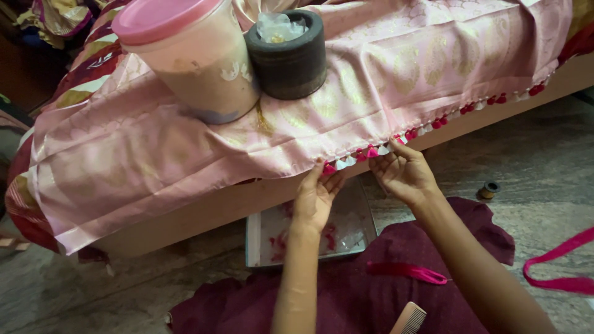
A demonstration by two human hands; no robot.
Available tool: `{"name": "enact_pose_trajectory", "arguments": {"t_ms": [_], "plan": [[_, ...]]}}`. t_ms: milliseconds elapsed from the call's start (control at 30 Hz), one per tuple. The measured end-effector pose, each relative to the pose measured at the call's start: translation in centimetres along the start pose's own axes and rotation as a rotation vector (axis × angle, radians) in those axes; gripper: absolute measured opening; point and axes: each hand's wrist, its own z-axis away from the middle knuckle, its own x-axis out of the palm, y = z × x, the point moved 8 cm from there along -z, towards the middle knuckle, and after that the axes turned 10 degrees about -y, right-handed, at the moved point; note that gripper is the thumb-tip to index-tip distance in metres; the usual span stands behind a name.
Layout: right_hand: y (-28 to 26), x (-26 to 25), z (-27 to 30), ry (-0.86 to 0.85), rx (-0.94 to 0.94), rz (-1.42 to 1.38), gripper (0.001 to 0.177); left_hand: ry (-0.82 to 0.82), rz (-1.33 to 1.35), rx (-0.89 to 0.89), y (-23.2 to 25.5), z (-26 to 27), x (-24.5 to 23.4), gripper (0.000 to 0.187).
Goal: Make decorative tassels and sew them onto the edge of a pink fabric.
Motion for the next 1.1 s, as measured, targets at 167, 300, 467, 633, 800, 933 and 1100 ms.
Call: {"name": "enact_pose_trajectory", "arguments": {"t_ms": [167,300,467,633,800,933,1100], "plan": [[-0.2,0.0,-0.2,-0.023,-0.015,0.024,0.014,0.128,-0.307,-0.002,-1.8,-1.4,-0.9,0.027],[-0.4,-2.4,-1.4,-0.116,-0.008,-0.031,0.009,0.167,-0.567,0.19,-0.8,0.4,2.3,0.022],[2.6,0.8,0.1,0.063,0.022,0.134,0.012,0.222,-0.711,0.274,-1.3,0.9,1.3,0.026],[6.2,2.1,-0.9,-0.199,0.11,0.214,0.013,0.164,-0.753,0.356,-1.7,0.6,-0.2,0.027],[6.1,1.6,-1.6,-0.167,-0.038,0.455,0.005,0.274,-1.226,0.352,0.4,3.5,4.3,0.022],[5.6,2.0,-0.4,-0.13,-0.071,0.496,0.005,0.245,-1.036,0.225,-2.2,2.1,-0.3,0.022],[5.3,-1.0,-0.4,-0.082,-0.126,0.462,0.008,0.2,-0.315,0.126,-3.2,0.4,-4.0,0.033]]}}
